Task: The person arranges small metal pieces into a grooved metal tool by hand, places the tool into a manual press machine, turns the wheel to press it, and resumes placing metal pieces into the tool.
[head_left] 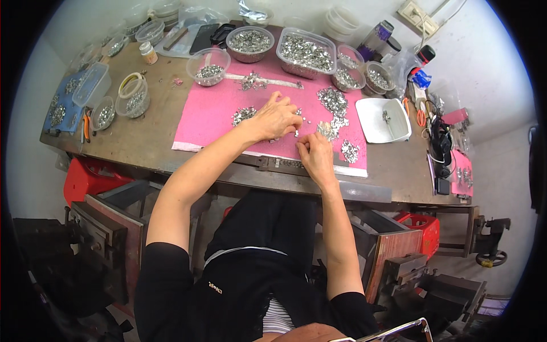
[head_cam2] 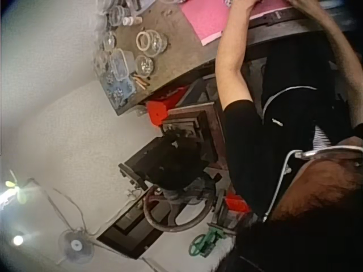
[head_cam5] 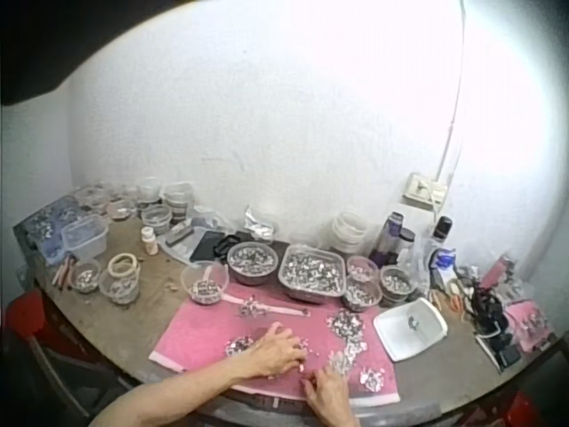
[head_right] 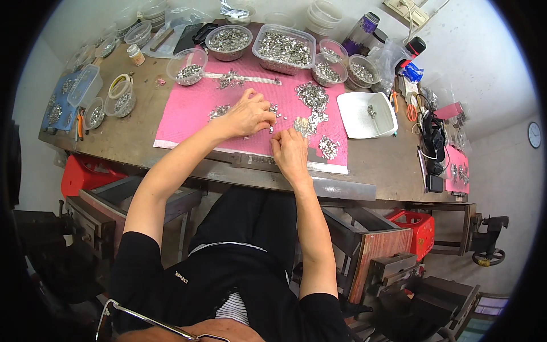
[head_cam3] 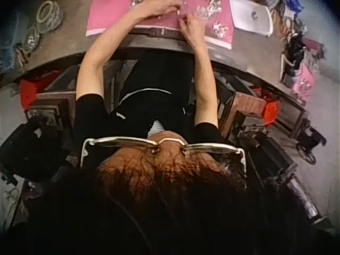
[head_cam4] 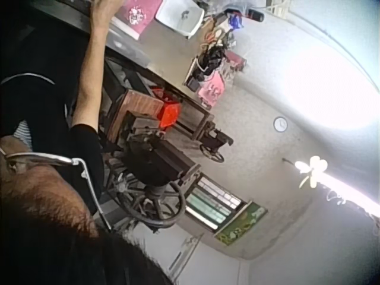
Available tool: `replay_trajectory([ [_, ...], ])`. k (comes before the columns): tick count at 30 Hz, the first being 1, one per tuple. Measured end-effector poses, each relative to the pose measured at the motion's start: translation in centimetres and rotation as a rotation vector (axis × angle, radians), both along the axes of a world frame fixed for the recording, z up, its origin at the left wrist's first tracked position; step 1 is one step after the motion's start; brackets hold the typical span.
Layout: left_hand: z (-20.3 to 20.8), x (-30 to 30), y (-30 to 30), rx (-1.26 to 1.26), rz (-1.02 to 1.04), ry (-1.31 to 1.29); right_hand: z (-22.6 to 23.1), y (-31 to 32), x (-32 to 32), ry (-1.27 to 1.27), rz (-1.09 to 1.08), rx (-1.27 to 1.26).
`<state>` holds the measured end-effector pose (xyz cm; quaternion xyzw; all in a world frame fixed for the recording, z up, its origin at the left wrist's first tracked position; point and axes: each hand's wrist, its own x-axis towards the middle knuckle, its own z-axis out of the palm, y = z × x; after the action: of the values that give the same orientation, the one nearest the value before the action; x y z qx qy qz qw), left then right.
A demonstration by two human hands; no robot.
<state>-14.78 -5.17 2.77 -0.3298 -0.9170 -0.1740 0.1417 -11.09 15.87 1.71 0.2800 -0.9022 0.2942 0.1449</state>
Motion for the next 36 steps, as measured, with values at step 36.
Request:
replay_trajectory([
  [36,-1.1,11.1,3.4,0.425,0.112,0.081,0.5,2.9,4.3,0.119,0.132,-0.184],
])
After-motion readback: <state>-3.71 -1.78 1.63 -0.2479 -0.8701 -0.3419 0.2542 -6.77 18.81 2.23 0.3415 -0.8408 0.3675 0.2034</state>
